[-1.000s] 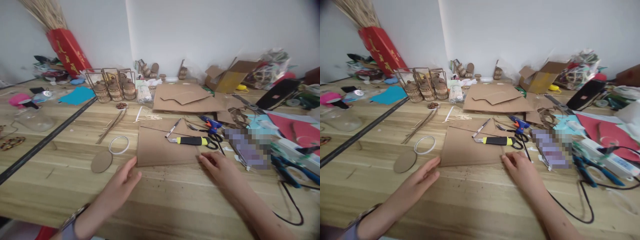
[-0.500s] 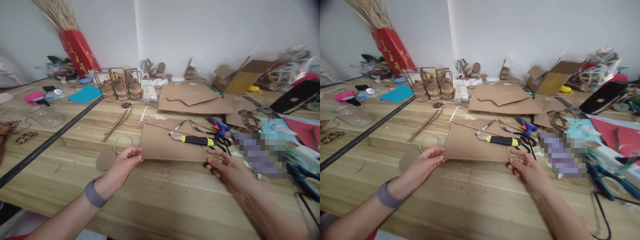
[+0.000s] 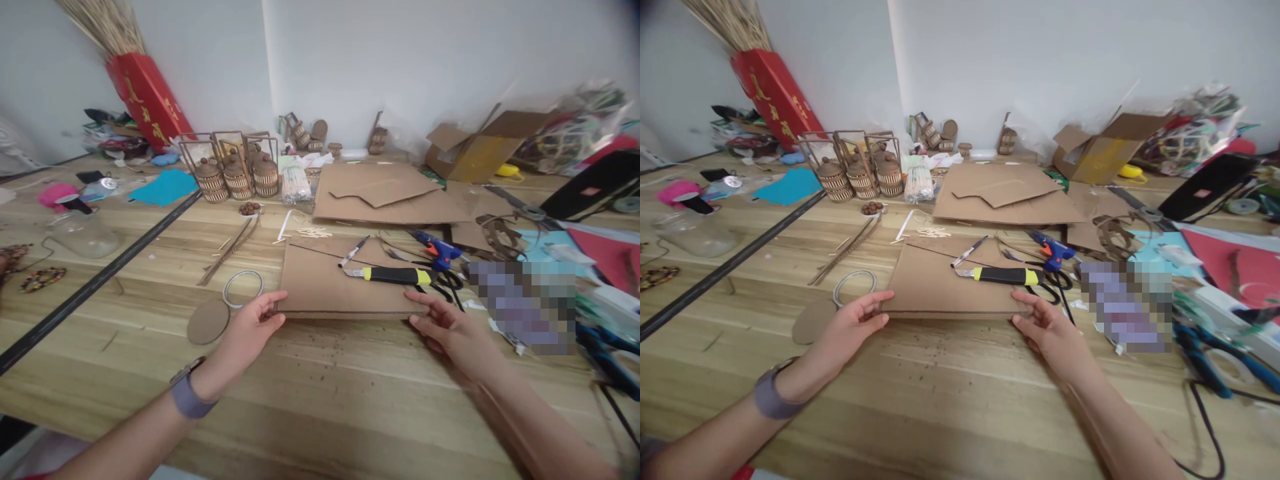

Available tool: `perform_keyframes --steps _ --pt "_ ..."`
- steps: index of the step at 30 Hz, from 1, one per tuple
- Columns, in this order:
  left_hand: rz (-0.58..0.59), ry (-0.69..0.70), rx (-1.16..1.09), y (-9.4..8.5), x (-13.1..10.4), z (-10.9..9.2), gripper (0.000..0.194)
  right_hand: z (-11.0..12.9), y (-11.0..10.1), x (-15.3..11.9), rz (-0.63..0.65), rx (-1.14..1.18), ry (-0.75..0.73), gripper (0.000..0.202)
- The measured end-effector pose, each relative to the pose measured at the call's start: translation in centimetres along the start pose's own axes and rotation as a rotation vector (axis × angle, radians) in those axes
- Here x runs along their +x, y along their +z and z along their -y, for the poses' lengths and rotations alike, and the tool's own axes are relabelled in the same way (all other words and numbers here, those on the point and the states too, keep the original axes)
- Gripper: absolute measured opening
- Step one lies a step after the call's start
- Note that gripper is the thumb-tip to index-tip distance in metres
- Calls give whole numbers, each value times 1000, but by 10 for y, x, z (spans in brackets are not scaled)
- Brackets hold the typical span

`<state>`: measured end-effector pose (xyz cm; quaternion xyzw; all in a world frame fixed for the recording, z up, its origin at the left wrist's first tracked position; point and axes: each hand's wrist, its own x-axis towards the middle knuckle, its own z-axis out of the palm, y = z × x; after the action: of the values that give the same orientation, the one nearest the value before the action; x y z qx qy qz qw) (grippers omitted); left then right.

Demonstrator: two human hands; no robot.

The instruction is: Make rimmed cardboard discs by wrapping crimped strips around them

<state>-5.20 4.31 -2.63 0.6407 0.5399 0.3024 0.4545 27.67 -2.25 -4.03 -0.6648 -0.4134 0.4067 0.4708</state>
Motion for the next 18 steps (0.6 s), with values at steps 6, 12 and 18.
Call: perform_keyframes --steps 6,12,18 --pt "-127 539 732 -8 -5 13 35 -12 -10 -2 -148 -827 -582 38" --pt "-27 920 1248 -25 -15 27 43 -11 -21 -9 -77 -1384 -1010 33" --pt "149 919 1295 -33 -24 22 38 -4 -25 -16 140 -1263 -931 31"
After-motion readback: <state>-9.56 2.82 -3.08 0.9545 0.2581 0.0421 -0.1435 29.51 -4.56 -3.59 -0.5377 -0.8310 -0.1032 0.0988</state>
